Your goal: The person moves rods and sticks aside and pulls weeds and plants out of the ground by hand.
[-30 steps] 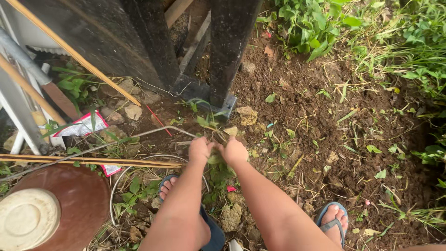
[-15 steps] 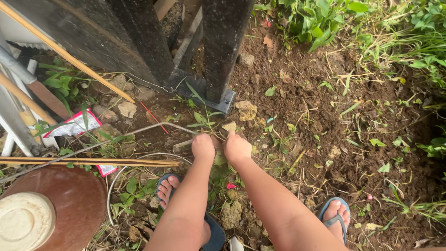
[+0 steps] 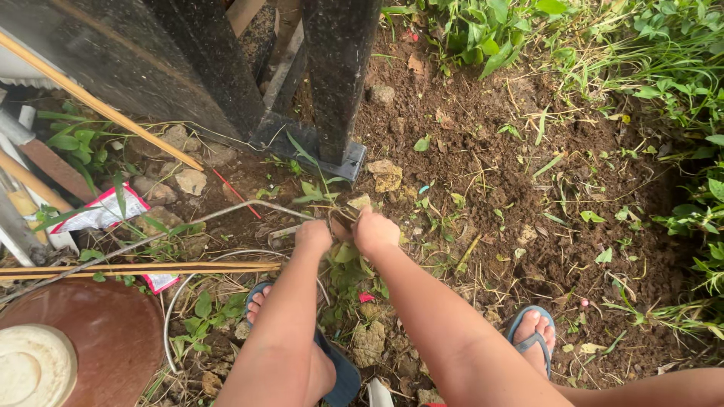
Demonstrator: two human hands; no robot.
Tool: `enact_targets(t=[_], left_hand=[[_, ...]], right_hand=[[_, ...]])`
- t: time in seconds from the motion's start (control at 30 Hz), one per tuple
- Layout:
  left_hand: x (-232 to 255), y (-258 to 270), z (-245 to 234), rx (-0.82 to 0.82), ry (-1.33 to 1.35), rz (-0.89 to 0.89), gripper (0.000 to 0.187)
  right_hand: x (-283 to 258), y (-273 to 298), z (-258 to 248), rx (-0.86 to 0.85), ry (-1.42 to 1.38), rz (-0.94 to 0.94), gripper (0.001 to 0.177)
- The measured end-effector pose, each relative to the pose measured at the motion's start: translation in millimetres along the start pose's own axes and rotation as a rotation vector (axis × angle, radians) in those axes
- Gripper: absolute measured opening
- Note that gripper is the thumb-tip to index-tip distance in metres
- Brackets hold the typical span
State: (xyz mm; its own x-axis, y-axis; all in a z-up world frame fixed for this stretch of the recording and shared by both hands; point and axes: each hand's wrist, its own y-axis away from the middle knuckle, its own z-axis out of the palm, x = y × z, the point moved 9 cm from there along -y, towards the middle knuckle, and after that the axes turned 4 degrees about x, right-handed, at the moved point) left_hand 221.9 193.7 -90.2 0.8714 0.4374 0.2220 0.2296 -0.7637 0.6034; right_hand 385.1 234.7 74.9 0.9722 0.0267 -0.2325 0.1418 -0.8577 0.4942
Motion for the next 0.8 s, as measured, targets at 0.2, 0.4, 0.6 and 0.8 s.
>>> enact_targets(t=[0.2,0.4,0.6,0.8], left_hand=[[-24.2,-5.1,2.5,-0.039,0.027,0.054,0.029],[-28.2,22.5,-48.5,-0.258,0.761,0.146,0.021],[4.4,57.2,-127.9,-0.086,0.76,0.071,0.014],[33.3,56.3,-57.4,0.081,0.452,0.208,0.017]], right_hand=[[8.2,8.1,-8.4,-0.019,-0.045,0.056,0.044],[31.8,4.9,6.5,-0.004,-0.181,0.15,0.052],[79.3,-20.7,36.2,0.293,-0.644,0.021,0.045],[73.4,0.3,118.5,-0.401,-0.737,0.32,0.04]])
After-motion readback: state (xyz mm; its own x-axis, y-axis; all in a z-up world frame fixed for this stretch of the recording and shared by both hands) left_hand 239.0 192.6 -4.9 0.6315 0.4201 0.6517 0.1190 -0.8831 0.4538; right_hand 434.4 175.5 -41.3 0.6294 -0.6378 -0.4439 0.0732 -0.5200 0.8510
